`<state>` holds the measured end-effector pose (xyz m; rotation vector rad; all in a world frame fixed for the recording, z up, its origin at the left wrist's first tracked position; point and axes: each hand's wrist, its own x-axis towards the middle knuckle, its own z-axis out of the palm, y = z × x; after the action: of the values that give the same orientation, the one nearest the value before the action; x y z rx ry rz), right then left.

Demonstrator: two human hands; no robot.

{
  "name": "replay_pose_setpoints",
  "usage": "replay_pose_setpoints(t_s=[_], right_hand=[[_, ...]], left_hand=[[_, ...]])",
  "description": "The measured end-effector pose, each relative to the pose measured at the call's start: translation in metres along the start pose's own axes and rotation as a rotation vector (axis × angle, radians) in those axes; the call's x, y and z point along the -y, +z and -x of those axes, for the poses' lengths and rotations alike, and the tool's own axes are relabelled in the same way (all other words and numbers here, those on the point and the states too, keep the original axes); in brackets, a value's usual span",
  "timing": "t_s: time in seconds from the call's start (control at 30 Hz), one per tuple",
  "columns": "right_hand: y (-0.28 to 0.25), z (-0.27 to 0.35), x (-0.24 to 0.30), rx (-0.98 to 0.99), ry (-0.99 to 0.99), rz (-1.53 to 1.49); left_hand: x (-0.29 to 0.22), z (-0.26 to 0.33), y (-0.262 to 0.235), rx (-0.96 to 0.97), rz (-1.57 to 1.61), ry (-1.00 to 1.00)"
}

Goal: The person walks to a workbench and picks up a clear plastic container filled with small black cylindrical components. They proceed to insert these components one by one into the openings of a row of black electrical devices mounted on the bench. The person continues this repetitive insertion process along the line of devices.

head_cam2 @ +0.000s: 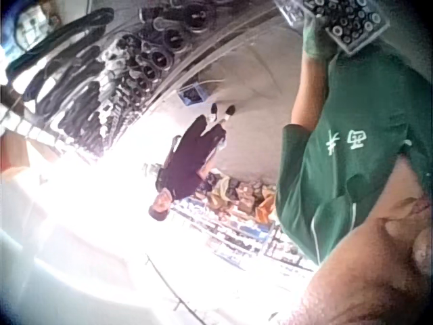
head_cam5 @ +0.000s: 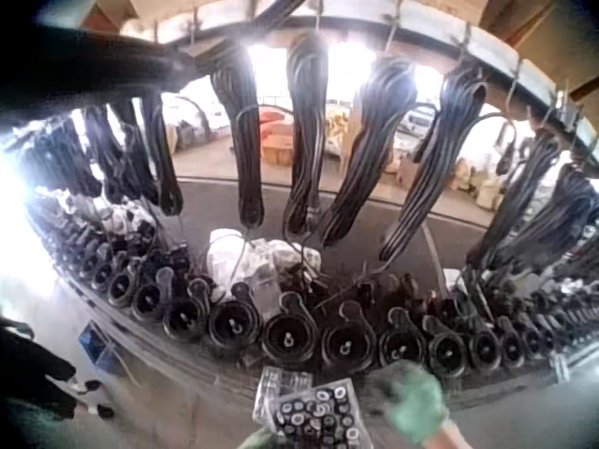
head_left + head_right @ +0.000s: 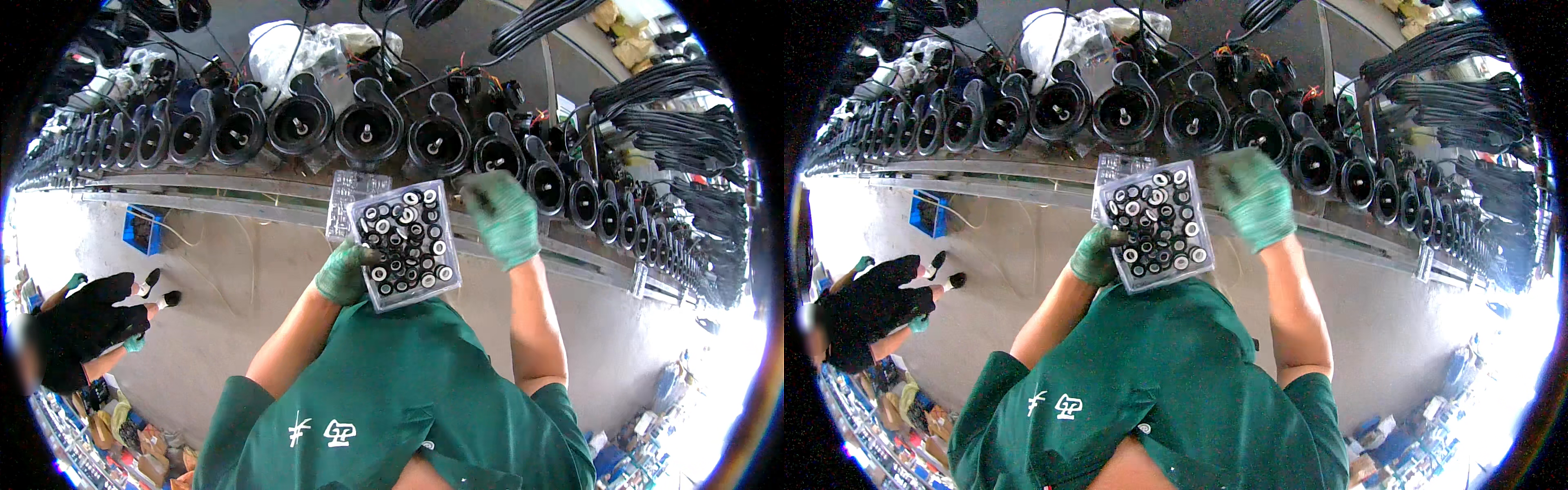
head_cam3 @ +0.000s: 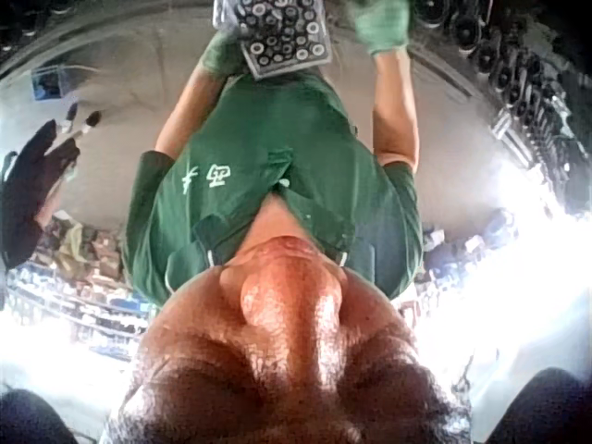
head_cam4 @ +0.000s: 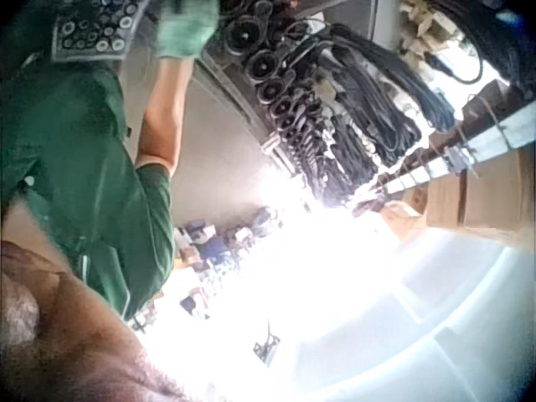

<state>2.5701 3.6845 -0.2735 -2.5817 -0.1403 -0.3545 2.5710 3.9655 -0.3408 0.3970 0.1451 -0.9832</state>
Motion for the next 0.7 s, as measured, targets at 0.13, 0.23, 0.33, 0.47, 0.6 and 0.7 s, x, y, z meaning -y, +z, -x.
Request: replay_pose_setpoints(t_s=[0.13,0.23,0.33,0.47,0.6,0.7], right_hand=[[0.016,-0.001,0.054,0.226,-0.316,0.142],[0.020,0.008,0.060,0.361,-0.052,0.090],[0.017,0.018,0.051,0.424,0.003,0.089],[0.009,0.027,0.050,0.404,0.061,0.065],[0.005,0.034,0.037,0.380,0.082,0.059],[0.005,0.043,0.018,0.342,0.043,0.084]], left_hand=[[0.000,-0.005,-0.005,0.061,-0.033,-0.033],[0.004,-0.009,-0.008,0.038,-0.126,-0.079],[0.018,-0.011,-0.003,0.047,-0.099,-0.033],[0.029,-0.013,-0.002,0.019,-0.111,-0.082],[0.039,-0.027,0.004,0.051,-0.127,-0.070],[0.057,-0.033,0.015,-0.019,-0.125,-0.036]])
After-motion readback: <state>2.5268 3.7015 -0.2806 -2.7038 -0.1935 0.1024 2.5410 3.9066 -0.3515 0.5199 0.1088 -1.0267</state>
